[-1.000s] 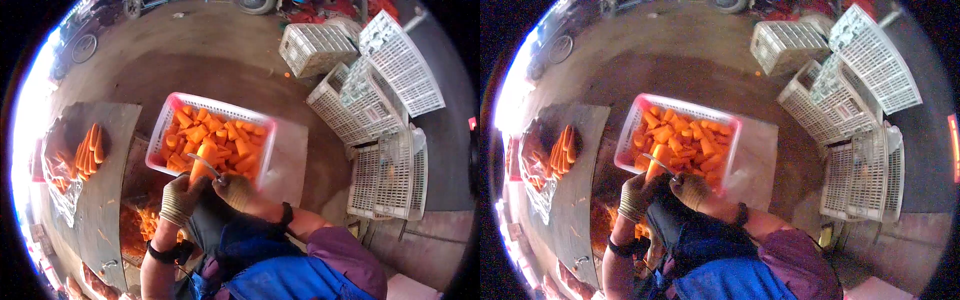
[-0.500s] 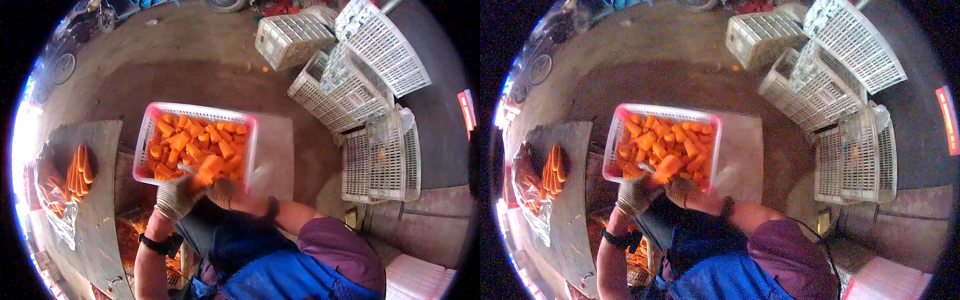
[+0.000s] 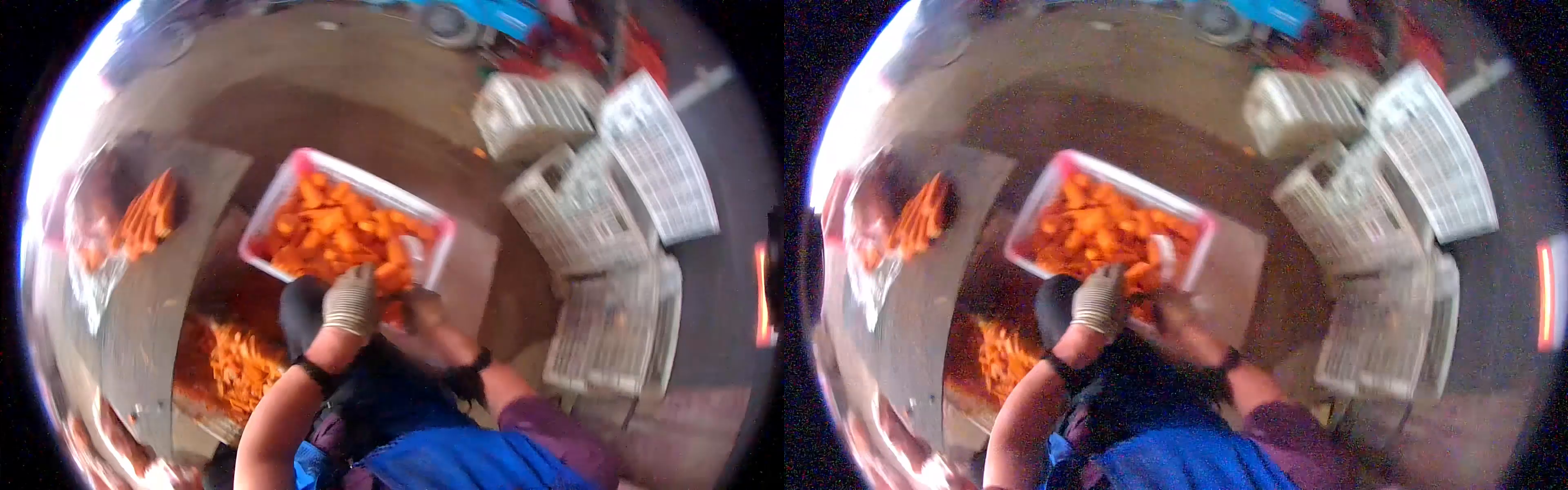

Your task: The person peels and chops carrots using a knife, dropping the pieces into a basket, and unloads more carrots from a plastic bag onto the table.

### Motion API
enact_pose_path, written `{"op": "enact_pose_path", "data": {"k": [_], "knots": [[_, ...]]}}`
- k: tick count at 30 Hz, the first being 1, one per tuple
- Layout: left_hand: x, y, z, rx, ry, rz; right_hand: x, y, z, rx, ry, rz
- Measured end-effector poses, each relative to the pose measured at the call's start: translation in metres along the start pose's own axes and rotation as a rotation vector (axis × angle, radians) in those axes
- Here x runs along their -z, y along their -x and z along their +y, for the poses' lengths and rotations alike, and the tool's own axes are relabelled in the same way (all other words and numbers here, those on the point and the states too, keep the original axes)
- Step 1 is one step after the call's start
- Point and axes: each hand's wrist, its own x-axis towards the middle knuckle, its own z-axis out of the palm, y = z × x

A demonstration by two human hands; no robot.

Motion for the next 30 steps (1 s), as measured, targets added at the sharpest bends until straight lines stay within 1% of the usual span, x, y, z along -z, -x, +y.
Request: {"op": "enact_pose_path", "data": {"k": [1,2,3,4,5,6,9,10,11,12,13,14,15,16,17,18,21,22,23,24,26,27,29,30], "knots": [[0.005,0.002,0.004,0.056,0.015,-0.065,0.001,-0.004,0.005,-0.226,-0.239,0.002],[-0.016,0.005,-0.015,-0.108,0.02,0.07,0.003,-0.007,0.009,-0.463,-0.528,0.074],[0.0,0.012,-0.011,-0.1,0.068,0.086,0.005,-0.01,0.014,-0.677,-0.774,0.204],[0.015,0.022,-0.012,-0.178,0.062,0.214,0.011,-0.009,0.0,-0.673,-0.888,0.245],[0.032,0.031,-0.019,-0.177,0.104,0.306,0.011,-0.009,0.001,-0.671,-0.973,0.299],[0.047,0.037,-0.025,-0.192,0.146,0.396,0.009,-0.015,-0.009,-0.656,-1.026,0.27],[0.091,0.063,-0.076,0.063,0.101,0.452,0.0,-0.022,-0.034,-0.638,-1.15,0.234],[0.087,0.07,-0.107,0.144,0.124,0.521,-0.011,-0.026,-0.037,-0.628,-1.16,0.201],[0.105,0.079,-0.134,0.238,0.03,0.315,-0.022,-0.035,-0.044,-0.619,-1.169,0.168],[0.112,0.093,-0.153,0.252,0.048,0.495,-0.03,-0.043,-0.056,-0.593,-1.23,0.094],[0.114,0.102,-0.176,0.376,0.054,0.568,-0.037,-0.049,-0.071,-0.568,-1.291,0.022],[0.119,0.11,-0.195,0.443,0.028,0.602,-0.045,-0.055,-0.084,-0.543,-1.351,-0.043],[0.123,0.114,-0.219,0.466,-0.01,0.613,-0.054,-0.062,-0.093,-0.547,-1.364,-0.073],[0.126,0.115,-0.241,0.487,-0.048,0.627,-0.064,-0.068,-0.104,-0.462,-1.229,-0.06],[0.131,0.112,-0.26,0.514,-0.049,0.643,-0.071,-0.073,-0.11,-0.441,-1.156,-0.068],[0.138,0.104,-0.275,0.542,-0.046,0.661,-0.075,-0.079,-0.114,-0.418,-1.078,-0.075],[0.168,0.063,-0.312,0.507,-0.112,0.699,-0.078,-0.095,-0.132,-0.463,-0.989,-0.068],[0.177,0.043,-0.326,0.5,-0.143,0.724,-0.08,-0.098,-0.132,-0.42,-0.852,-0.058],[0.186,0.024,-0.337,0.486,-0.162,0.764,-0.082,-0.101,-0.129,-0.421,-0.831,-0.062],[0.193,0.004,-0.354,0.551,-0.176,0.712,-0.084,-0.103,-0.124,-0.43,-0.808,-0.067],[0.198,-0.033,-0.387,0.68,-0.207,0.588,-0.09,-0.103,-0.101,-0.278,-0.923,-0.143],[0.201,-0.049,-0.398,0.731,-0.169,0.576,-0.091,-0.108,-0.095,-0.205,-0.982,-0.185],[0.204,-0.074,-0.412,0.828,-0.105,0.548,-0.091,-0.109,-0.111,-0.173,-0.925,-0.145],[0.193,-0.082,-0.425,0.828,-0.03,0.604,-0.092,-0.108,-0.118,-0.155,-0.904,-0.126]]}}
